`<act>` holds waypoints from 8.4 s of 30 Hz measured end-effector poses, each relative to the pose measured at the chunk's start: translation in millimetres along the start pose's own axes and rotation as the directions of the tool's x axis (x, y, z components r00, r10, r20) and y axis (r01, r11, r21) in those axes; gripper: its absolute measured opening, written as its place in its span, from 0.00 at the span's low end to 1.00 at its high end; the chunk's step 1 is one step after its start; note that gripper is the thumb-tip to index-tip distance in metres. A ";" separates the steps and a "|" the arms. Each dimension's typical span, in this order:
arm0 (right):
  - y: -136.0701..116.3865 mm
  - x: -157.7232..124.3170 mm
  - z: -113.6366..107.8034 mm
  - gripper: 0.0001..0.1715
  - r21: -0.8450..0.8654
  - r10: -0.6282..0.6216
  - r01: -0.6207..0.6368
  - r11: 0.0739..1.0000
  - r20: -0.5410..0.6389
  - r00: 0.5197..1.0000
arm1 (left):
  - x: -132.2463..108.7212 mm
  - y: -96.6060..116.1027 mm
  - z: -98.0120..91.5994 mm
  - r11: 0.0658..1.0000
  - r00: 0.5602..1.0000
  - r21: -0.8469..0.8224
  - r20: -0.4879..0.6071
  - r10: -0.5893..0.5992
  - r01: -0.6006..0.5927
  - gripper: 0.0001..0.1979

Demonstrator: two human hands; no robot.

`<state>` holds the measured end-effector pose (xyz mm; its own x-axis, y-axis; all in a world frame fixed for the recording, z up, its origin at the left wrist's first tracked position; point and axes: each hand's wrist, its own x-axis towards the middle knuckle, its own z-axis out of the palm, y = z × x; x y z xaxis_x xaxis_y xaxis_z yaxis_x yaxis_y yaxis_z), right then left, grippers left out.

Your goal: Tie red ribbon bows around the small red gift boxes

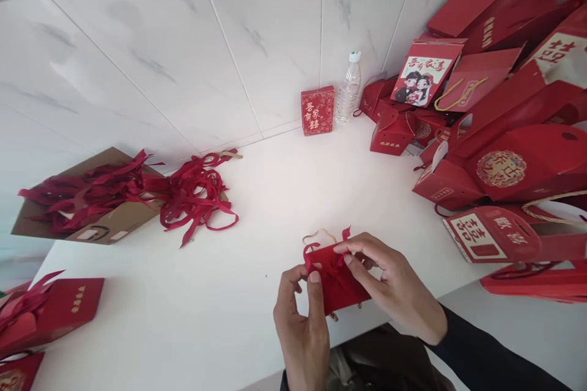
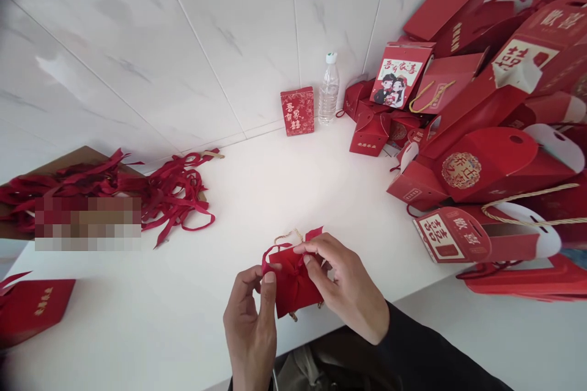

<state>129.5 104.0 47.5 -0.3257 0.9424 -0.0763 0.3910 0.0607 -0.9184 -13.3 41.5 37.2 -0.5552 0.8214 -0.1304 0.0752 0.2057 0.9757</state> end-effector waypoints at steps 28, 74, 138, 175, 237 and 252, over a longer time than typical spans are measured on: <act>-4.6 6.8 -9.0 0.11 -0.120 -0.139 0.139 0.983 0.011 0.990 | 25.4 3.2 -12.2 0.946 0.892 0.149 0.401 0.210 -0.290 0.06; -21.1 -11.3 -26.9 0.08 -0.434 -0.097 0.143 0.889 0.128 0.987 | 11.3 2.1 3.7 0.993 0.963 0.056 0.254 0.089 -0.106 0.16; -9.7 -24.7 -19.1 0.07 -0.079 0.046 -0.035 0.996 0.149 0.988 | 34.0 33.6 -6.6 0.969 0.774 0.245 0.612 -0.164 0.012 0.13; -13.6 -21.8 -17.2 0.05 -0.127 0.050 -0.031 0.991 0.147 0.988 | 33.1 36.5 -6.2 0.968 0.796 0.244 0.574 -0.195 0.061 0.08; 8.5 -1.0 -31.9 0.12 -0.258 0.007 0.020 0.966 0.106 0.994 | -14.0 -5.4 -8.2 0.925 0.959 0.307 0.236 0.154 -0.224 0.09; 12.9 3.4 -35.5 0.13 -0.215 0.037 -0.015 0.977 0.100 0.994 | -10.5 -11.9 -15.1 0.897 0.950 0.366 0.273 0.151 -0.247 0.12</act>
<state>164.0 119.8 49.2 -0.3952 0.9065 -0.1484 0.5714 0.1161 -0.8124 -20.9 22.4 29.6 -0.2902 0.9566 -0.0248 0.5076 0.1758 0.8434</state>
